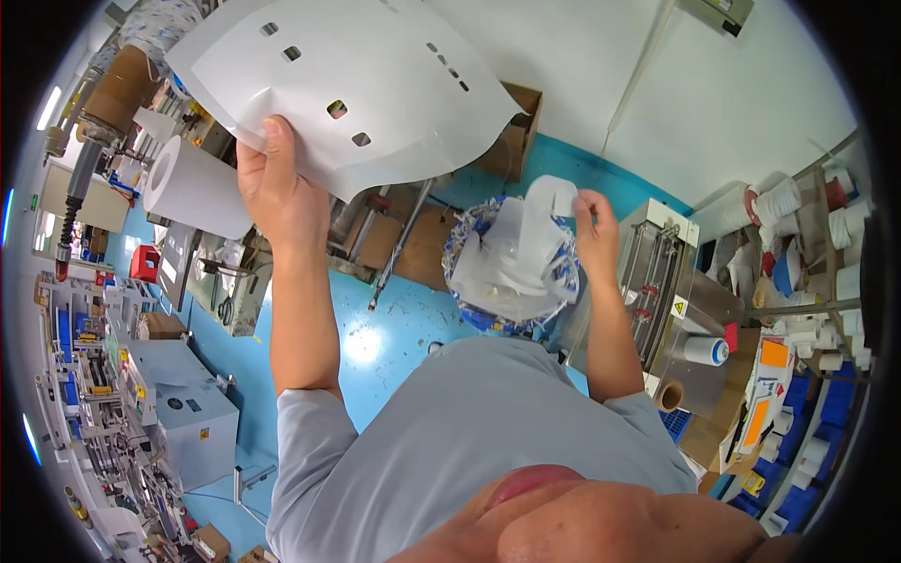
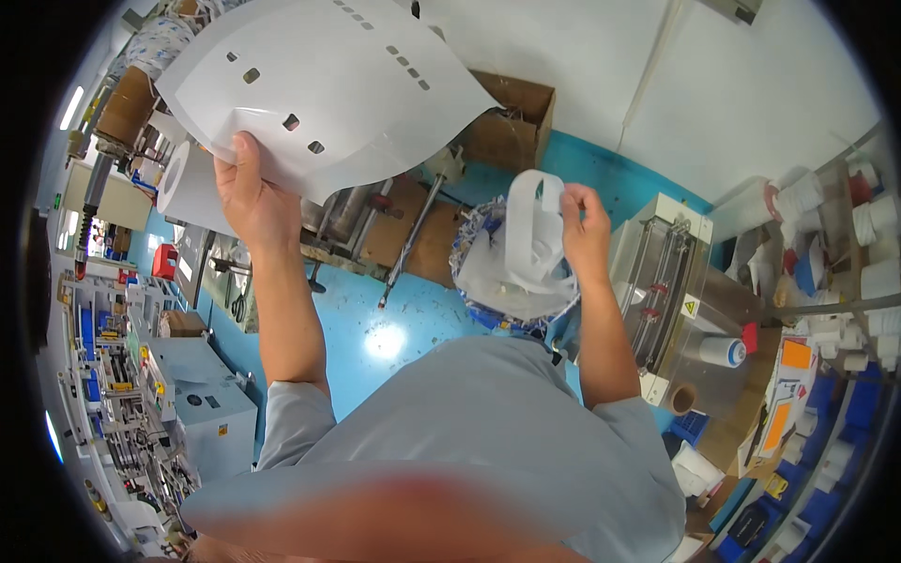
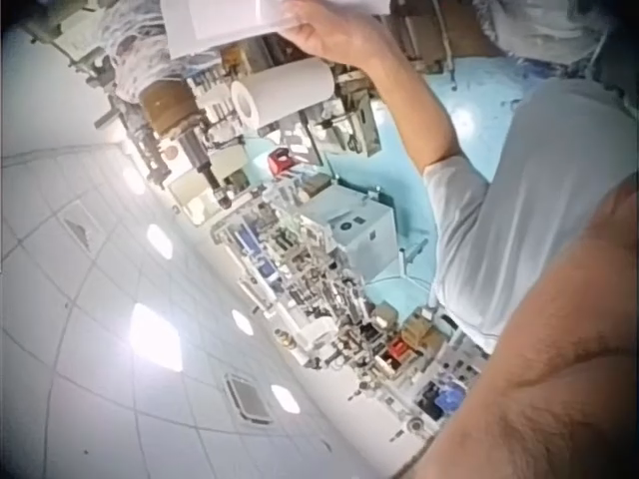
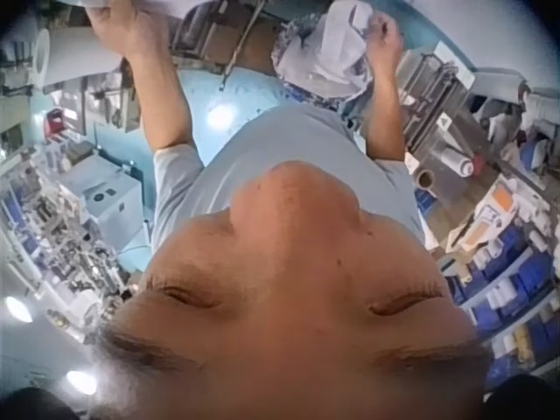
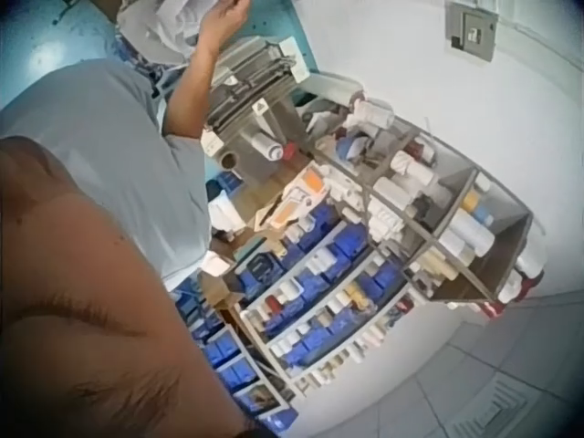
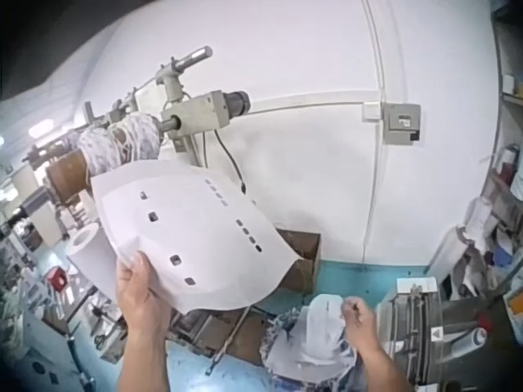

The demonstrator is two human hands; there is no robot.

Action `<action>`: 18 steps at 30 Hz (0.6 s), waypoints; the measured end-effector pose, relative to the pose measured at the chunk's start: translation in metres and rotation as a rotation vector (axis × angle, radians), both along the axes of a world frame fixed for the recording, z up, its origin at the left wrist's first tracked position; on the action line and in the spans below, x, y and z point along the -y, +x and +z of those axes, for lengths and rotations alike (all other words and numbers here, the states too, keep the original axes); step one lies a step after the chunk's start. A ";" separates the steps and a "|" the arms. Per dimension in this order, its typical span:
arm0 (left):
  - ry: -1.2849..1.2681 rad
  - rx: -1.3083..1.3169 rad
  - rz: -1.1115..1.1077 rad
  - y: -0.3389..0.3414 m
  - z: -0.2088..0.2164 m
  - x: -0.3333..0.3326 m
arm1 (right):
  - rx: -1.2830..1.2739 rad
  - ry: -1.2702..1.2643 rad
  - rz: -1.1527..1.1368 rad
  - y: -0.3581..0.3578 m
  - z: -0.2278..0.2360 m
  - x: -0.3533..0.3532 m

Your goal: Preparing and cutting adhesive labels or overlays on a production floor.

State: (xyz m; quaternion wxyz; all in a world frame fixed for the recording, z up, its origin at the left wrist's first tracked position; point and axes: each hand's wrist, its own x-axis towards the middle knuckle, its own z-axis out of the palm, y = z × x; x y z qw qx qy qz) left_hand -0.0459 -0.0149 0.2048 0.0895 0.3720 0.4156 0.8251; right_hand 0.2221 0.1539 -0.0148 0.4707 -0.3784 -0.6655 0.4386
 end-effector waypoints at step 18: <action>-0.715 0.127 0.671 0.089 -0.128 0.193 | 0.602 0.225 0.502 -0.076 -0.218 -0.038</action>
